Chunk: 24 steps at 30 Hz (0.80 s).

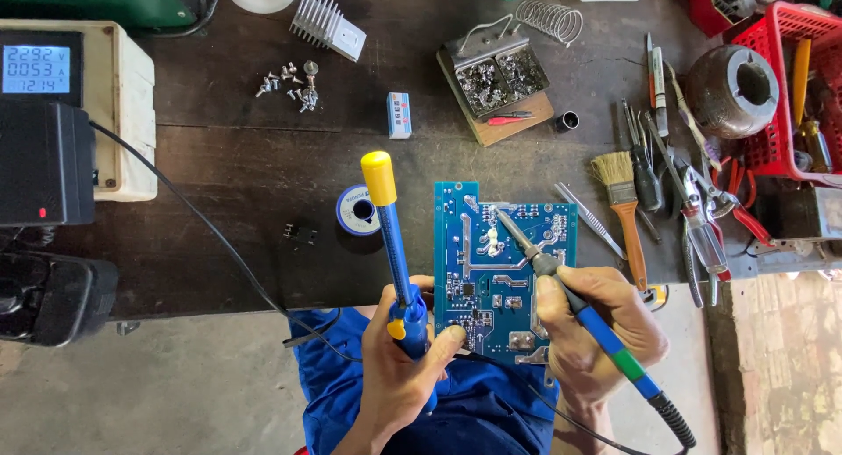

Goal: Desoldering electronic components from a circuit board using a soldering iron and a manual desoldering pump.

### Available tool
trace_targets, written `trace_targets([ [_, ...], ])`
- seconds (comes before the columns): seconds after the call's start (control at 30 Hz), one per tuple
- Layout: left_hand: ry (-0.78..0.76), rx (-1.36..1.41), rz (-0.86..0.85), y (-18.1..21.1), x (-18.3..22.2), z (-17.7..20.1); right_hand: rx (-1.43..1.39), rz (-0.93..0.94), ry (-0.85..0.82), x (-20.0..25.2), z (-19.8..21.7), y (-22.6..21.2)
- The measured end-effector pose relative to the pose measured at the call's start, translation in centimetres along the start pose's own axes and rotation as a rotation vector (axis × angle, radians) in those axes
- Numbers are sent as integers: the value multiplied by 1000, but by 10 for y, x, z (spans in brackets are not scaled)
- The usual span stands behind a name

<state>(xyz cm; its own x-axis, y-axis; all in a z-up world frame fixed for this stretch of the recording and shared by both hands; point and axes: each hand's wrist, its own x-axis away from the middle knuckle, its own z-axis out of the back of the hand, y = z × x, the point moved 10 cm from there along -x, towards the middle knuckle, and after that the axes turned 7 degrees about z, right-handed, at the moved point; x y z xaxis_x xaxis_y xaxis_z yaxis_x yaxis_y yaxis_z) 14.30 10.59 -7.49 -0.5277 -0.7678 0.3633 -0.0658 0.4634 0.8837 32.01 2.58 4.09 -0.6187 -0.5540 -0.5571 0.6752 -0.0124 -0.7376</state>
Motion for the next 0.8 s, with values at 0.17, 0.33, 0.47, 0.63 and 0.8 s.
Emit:
trace_targets([
  [0.17,8,-14,16,-1,0,1,3,-27,-6,-2,-2,-3],
  [0.33,-5,17,2,0,0,0,-1,-25,10,1,1,4],
  [0.47,23,-24,44,-10,-1,4,-14,13,1,1,1,0],
  [0.63,2,16,-4,-1,0,0,-6,8,-15,-2,-1,-3],
  [0.8,41,-122,-18,2,-2,0,-31,-50,17,-3,-1,1],
])
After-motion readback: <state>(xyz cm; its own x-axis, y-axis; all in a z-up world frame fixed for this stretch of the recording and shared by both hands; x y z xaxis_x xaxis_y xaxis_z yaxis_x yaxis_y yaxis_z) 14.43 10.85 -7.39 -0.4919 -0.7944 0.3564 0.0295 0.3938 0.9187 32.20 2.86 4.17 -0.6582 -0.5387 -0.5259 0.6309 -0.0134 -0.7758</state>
